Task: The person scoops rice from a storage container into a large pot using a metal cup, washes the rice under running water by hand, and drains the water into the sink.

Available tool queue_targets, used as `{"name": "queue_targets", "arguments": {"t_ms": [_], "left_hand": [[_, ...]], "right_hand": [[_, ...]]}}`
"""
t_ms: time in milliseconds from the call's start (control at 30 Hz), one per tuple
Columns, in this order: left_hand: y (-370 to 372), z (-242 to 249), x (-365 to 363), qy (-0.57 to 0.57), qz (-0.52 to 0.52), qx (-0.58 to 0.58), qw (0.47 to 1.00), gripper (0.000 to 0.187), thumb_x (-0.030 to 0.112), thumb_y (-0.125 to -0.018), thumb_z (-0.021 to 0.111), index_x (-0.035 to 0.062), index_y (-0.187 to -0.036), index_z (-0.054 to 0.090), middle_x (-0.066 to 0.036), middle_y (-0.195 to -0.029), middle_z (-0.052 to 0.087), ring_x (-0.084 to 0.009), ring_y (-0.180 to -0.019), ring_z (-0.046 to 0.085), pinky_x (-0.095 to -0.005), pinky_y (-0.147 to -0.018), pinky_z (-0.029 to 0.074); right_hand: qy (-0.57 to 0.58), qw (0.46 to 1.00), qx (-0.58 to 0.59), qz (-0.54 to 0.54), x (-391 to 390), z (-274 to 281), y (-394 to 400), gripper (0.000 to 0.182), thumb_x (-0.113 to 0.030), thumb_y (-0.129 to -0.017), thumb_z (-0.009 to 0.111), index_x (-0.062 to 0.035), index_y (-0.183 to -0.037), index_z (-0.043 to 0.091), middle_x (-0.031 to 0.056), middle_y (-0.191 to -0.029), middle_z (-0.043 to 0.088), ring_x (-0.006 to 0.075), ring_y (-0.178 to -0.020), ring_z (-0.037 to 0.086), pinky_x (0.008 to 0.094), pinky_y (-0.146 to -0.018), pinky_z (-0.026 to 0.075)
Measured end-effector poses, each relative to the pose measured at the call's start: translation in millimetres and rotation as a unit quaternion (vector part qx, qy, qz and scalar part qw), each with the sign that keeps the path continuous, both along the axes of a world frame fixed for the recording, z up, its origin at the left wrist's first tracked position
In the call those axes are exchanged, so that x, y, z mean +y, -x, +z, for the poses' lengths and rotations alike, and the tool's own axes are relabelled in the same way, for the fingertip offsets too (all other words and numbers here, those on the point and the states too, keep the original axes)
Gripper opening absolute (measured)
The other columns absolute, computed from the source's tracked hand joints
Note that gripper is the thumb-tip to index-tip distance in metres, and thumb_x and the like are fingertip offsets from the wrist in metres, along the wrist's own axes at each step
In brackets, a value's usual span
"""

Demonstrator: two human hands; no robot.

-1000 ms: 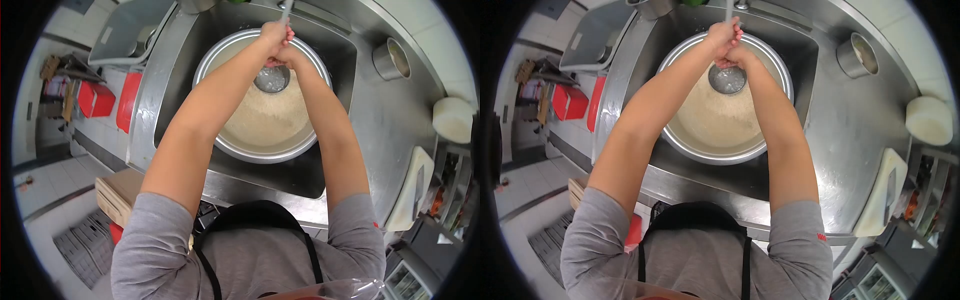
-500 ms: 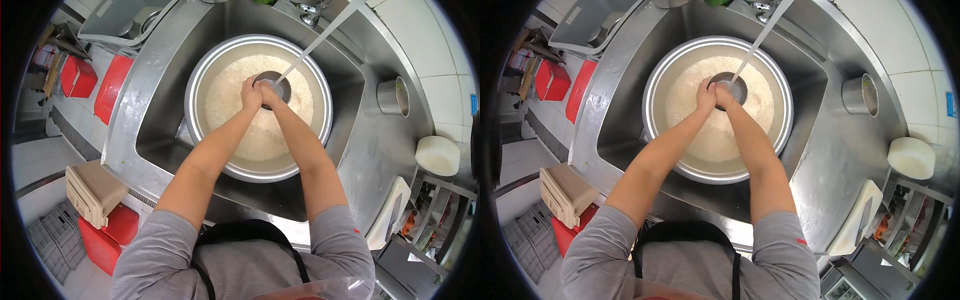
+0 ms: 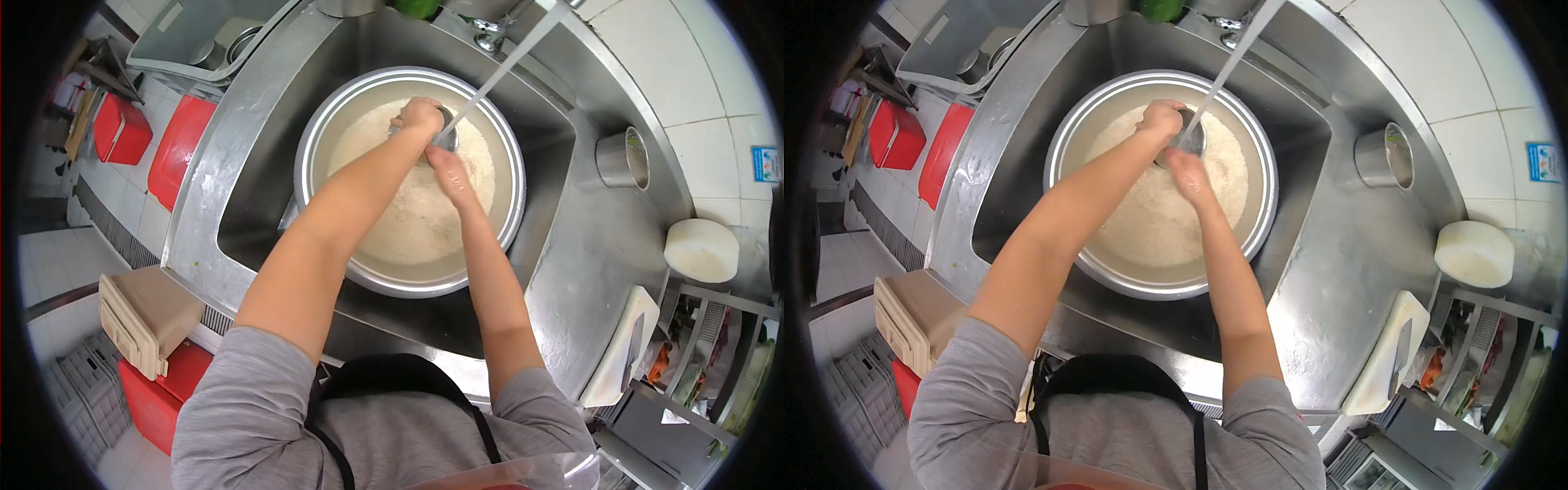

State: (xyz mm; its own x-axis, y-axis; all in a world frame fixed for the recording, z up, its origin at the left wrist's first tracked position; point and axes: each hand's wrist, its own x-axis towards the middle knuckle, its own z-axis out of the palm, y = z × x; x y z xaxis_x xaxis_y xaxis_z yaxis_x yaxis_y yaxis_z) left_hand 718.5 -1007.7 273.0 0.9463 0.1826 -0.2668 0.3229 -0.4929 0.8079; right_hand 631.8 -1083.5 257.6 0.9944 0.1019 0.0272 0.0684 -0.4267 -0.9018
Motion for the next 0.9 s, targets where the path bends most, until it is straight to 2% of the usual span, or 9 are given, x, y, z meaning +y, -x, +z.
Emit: {"name": "queue_targets", "arguments": {"t_ms": [167, 267, 367, 567, 633, 700, 733, 767, 900], "left_hand": [[-13, 1, -23, -0.033, -0.102, -0.030, 0.994, 0.025, 0.023, -0.077, 0.045, 0.0104, -0.087, 0.065, -0.015, -0.094, 0.060, -0.0296, -0.089, 0.056, -0.0387, -0.083, 0.039], [12, 42, -19, -0.117, -0.241, -0.060, 0.962, 0.040, 0.035, -0.080, 0.039, 0.0042, -0.088, 0.063, -0.020, -0.094, 0.058, -0.0341, -0.089, 0.055, -0.0417, -0.081, 0.039], [17, 57, -12, -0.136, -0.297, -0.073, 0.942, 0.053, 0.045, -0.082, 0.032, 0.0014, -0.088, 0.061, -0.022, -0.094, 0.057, -0.0369, -0.089, 0.054, -0.0429, -0.079, 0.040], [-4, 48, 15, -0.041, -0.326, 0.124, 0.936, 0.054, 0.045, -0.085, 0.028, 0.0023, -0.089, 0.061, -0.021, -0.089, 0.058, -0.0353, -0.084, 0.055, -0.0431, -0.076, 0.041], [-2, 32, 10, -0.171, -0.263, -0.081, 0.946, 0.048, 0.039, -0.086, 0.030, 0.0039, -0.085, 0.062, -0.019, -0.085, 0.059, -0.0342, -0.081, 0.056, -0.0420, -0.075, 0.042], [25, 50, 16, -0.256, -0.369, -0.088, 0.889, 0.041, 0.033, -0.087, 0.031, 0.0058, -0.099, 0.058, -0.019, -0.100, 0.056, -0.0335, -0.095, 0.052, -0.0429, -0.079, 0.041], [32, 20, 18, -0.254, -0.267, -0.286, 0.884, 0.039, 0.033, -0.086, 0.032, 0.0074, -0.110, 0.050, -0.018, -0.111, 0.048, -0.0341, -0.104, 0.044, -0.0445, -0.082, 0.039], [40, -6, 17, -0.237, -0.154, -0.472, 0.835, 0.042, 0.032, -0.086, 0.033, 0.0091, -0.120, 0.043, -0.017, -0.122, 0.040, -0.0347, -0.113, 0.037, -0.0461, -0.086, 0.037], [63, -29, 16, -0.167, -0.097, -0.416, 0.889, 0.054, 0.039, -0.085, 0.032, 0.0111, -0.131, 0.024, -0.012, -0.135, 0.024, -0.0337, -0.123, 0.021, -0.0475, -0.094, 0.027]], "right_hand": [[0.142, 0.983, -0.090, -0.069, 8, 2, -8, 0.026, -0.018, -0.083, 0.039, 0.0021, -0.078, 0.055, 0.0205, -0.076, 0.058, 0.0291, -0.072, 0.057, 0.0353, -0.065, 0.042], [-0.313, 0.900, 0.089, -0.289, 5, 10, -18, 0.032, -0.023, -0.085, 0.040, 0.0048, -0.080, 0.054, 0.0116, -0.077, 0.058, 0.0218, -0.069, 0.053, 0.0317, -0.061, 0.040], [-0.467, 0.804, 0.132, -0.344, 17, 55, -17, 0.035, -0.027, -0.085, 0.040, 0.0049, -0.086, 0.054, 0.0085, -0.082, 0.057, 0.0186, -0.070, 0.050, 0.0307, -0.062, 0.039], [-0.186, 0.948, 0.154, -0.206, -5, 37, -32, 0.045, -0.034, -0.083, 0.047, 0.0100, -0.089, 0.053, 0.0124, -0.083, 0.057, 0.0179, -0.068, 0.049, 0.0310, -0.061, 0.038], [-0.239, 0.924, 0.181, -0.237, -5, 36, -58, 0.036, -0.026, -0.083, 0.046, 0.0097, -0.085, 0.053, 0.0136, -0.082, 0.056, 0.0197, -0.069, 0.051, 0.0358, -0.059, 0.040], [-0.450, 0.835, 0.200, -0.245, -4, 36, -80, 0.024, -0.015, -0.081, 0.044, 0.0077, -0.086, 0.052, 0.0136, -0.080, 0.054, 0.0218, -0.069, 0.051, 0.0400, -0.058, 0.042], [-0.535, 0.764, 0.216, -0.289, 3, 53, -92, 0.020, -0.007, -0.077, 0.045, 0.0039, -0.093, 0.049, 0.0143, -0.085, 0.051, 0.0257, -0.068, 0.051, 0.0430, -0.055, 0.045], [-0.535, 0.765, 0.215, -0.286, 6, 49, -101, 0.020, -0.007, -0.077, 0.045, 0.0039, -0.093, 0.049, 0.0143, -0.085, 0.051, 0.0257, -0.068, 0.051, 0.0430, -0.055, 0.045], [-0.330, 0.853, 0.286, -0.285, 16, 51, -114, 0.033, -0.011, -0.078, 0.046, -0.0001, -0.109, 0.041, 0.0200, -0.104, 0.044, 0.0326, -0.076, 0.051, 0.0496, -0.053, 0.045]]}}
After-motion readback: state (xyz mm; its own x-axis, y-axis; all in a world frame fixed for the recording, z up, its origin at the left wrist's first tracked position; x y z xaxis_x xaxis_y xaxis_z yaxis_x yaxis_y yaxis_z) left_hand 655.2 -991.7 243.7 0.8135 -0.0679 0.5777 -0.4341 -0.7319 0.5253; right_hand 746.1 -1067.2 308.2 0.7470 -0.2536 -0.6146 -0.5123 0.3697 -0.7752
